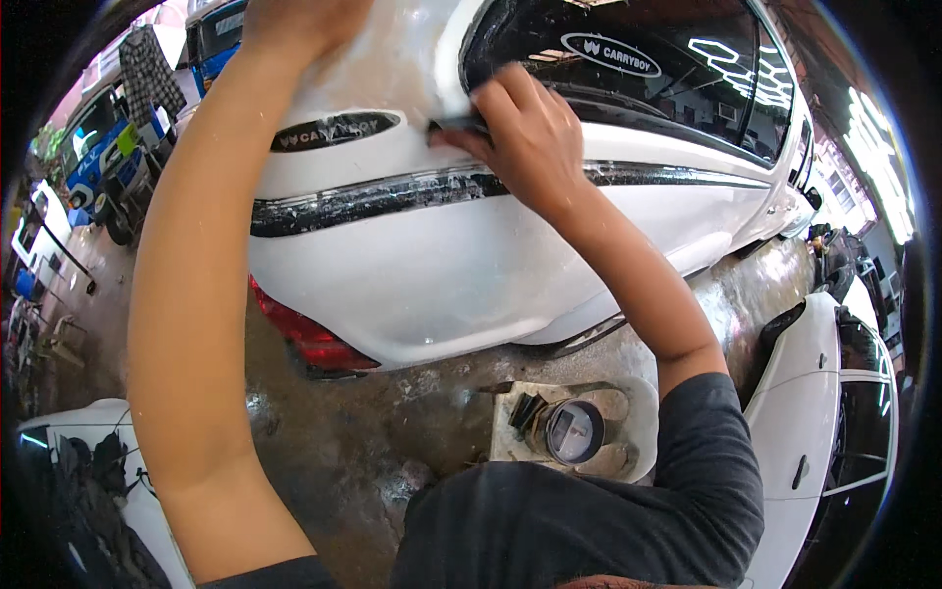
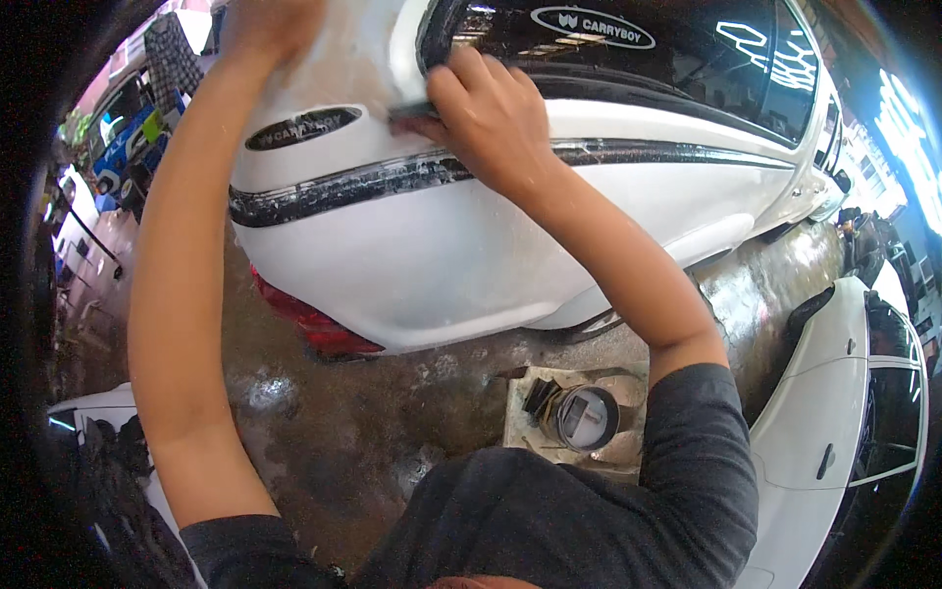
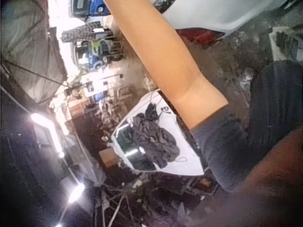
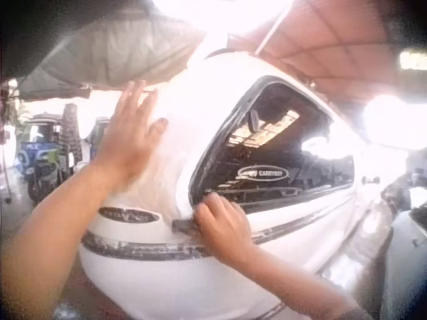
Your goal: The person sands the white surface of a vehicle using a small black sanding block, frequently dipping the block into a bucket of water and wiping the area by hand.
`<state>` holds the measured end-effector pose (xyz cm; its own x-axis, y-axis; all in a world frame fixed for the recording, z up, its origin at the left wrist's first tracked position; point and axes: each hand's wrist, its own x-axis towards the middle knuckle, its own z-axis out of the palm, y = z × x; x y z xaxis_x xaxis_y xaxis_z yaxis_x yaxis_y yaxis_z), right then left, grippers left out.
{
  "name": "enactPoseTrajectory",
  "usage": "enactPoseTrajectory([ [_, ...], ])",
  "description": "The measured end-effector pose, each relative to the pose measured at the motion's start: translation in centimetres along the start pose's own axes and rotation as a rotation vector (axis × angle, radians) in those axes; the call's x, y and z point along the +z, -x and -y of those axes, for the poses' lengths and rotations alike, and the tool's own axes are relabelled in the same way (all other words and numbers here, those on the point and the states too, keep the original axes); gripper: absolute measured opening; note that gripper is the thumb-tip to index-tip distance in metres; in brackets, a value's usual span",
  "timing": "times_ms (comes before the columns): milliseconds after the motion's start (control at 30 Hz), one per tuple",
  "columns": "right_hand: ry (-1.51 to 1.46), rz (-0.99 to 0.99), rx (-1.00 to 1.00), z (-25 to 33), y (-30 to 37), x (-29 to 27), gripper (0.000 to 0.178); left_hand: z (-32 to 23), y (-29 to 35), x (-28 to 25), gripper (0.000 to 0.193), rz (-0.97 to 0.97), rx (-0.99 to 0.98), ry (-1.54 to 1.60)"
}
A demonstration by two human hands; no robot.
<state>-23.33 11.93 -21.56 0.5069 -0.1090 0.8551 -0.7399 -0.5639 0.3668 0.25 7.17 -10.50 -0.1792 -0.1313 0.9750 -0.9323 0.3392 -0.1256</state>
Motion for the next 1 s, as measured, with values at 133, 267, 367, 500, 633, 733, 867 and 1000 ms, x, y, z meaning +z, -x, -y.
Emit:
enactPoseTrajectory([
  [133, -0.051, -0.076, 0.110, 1.7, -2.5, -0.9, 0.043, 0.5, -0.3, 0.2, 0.062, -0.128, 0.085, 0.032],
  [267, -0.190, -0.011, 0.481, 3.8, -0.5, -5.0, 0.022, -0.5, 0.9, -1.4, 0.062, -0.047, 0.056, 0.016],
  [367, -0.329, -0.040, 0.548, 3.3, 3.1, -6.9, 0.023, -3.9, 3.7, -1.6, 0.054, -0.235, 0.128, 0.164],
  [500, -0.531, 0.107, 0.775, 3.2, 7.3, -8.2, 0.023, -15.5, 14.9, -6.3, 0.058, 0.081, 0.024, 0.541],
  [633, -0.706, 0.102, 0.792, 4.6, 7.9, -7.8, 0.022, -19.7, 21.2, -8.6, 0.064, 0.228, -0.171, 0.680],
  [733, -0.716, 0.110, 0.714, 4.9, 7.0, -7.2, 0.026, -19.8, 22.4, -9.1, 0.065, 0.244, -0.326, 0.758],
  [867, -0.537, 0.225, 0.665, 4.5, 3.0, -5.9, 0.035, -17.2, 22.3, -9.9, 0.056, 0.292, -0.347, 0.637],
  [1000, -0.502, 0.127, 0.588, 4.7, 1.0, -3.8, 0.035, -14.2, 21.1, -10.1, 0.053, 0.249, -0.407, 0.672],
])
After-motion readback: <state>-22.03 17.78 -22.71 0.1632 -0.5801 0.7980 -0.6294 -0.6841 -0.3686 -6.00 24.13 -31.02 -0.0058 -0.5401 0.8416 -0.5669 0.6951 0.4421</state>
